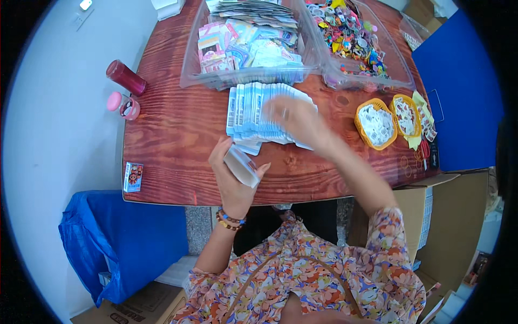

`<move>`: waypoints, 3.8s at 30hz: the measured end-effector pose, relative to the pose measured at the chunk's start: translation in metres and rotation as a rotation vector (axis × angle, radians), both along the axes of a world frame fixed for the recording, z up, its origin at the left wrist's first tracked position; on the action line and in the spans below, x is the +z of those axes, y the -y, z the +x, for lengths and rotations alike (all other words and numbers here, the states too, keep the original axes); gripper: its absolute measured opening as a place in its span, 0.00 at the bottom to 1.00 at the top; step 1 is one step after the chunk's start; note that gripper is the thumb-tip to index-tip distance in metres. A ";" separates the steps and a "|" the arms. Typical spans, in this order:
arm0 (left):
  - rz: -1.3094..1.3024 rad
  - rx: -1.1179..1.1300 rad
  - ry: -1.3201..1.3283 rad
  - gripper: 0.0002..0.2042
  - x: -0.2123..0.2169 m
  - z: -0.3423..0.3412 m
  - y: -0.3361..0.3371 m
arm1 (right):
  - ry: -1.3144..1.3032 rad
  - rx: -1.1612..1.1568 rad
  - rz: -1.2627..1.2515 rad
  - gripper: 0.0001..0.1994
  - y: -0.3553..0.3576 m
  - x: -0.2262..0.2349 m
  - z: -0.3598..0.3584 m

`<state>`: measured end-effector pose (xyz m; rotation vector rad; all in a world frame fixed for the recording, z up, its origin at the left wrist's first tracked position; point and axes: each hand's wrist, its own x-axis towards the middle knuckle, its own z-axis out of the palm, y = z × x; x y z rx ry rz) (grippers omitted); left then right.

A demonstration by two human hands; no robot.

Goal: Packing small toy items and cards into individual plastic bags and placing them into boxes.

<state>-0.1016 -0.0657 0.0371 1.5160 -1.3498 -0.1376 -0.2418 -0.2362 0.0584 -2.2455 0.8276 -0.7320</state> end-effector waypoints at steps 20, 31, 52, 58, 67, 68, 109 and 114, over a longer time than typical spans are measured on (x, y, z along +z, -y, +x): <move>0.366 -0.115 -0.134 0.43 -0.023 0.015 0.006 | -0.002 -0.099 -0.001 0.12 0.200 0.034 0.001; 0.239 0.001 0.102 0.41 -0.002 -0.024 0.040 | 0.516 -0.249 0.327 0.22 -0.044 0.051 -0.040; 0.291 -0.329 0.114 0.41 0.009 -0.071 0.064 | -0.683 -0.355 -0.136 0.10 0.263 -0.002 -0.229; 0.360 -0.427 0.002 0.44 0.005 -0.064 0.080 | -1.040 -0.209 -0.276 0.11 0.327 -0.036 -0.206; 0.456 -0.497 0.003 0.43 0.000 -0.057 0.093 | -0.988 -0.194 -0.320 0.09 0.331 -0.036 -0.209; 0.460 -0.501 0.000 0.43 -0.001 -0.055 0.092 | -0.984 -0.189 -0.187 0.09 0.327 -0.027 -0.207; 0.537 -0.506 -0.107 0.45 -0.009 -0.041 0.092 | -0.488 -0.372 0.382 0.10 0.312 -0.024 -0.220; 0.552 -0.483 -0.112 0.45 -0.008 -0.039 0.089 | -0.578 -0.387 0.356 0.13 0.320 -0.037 -0.189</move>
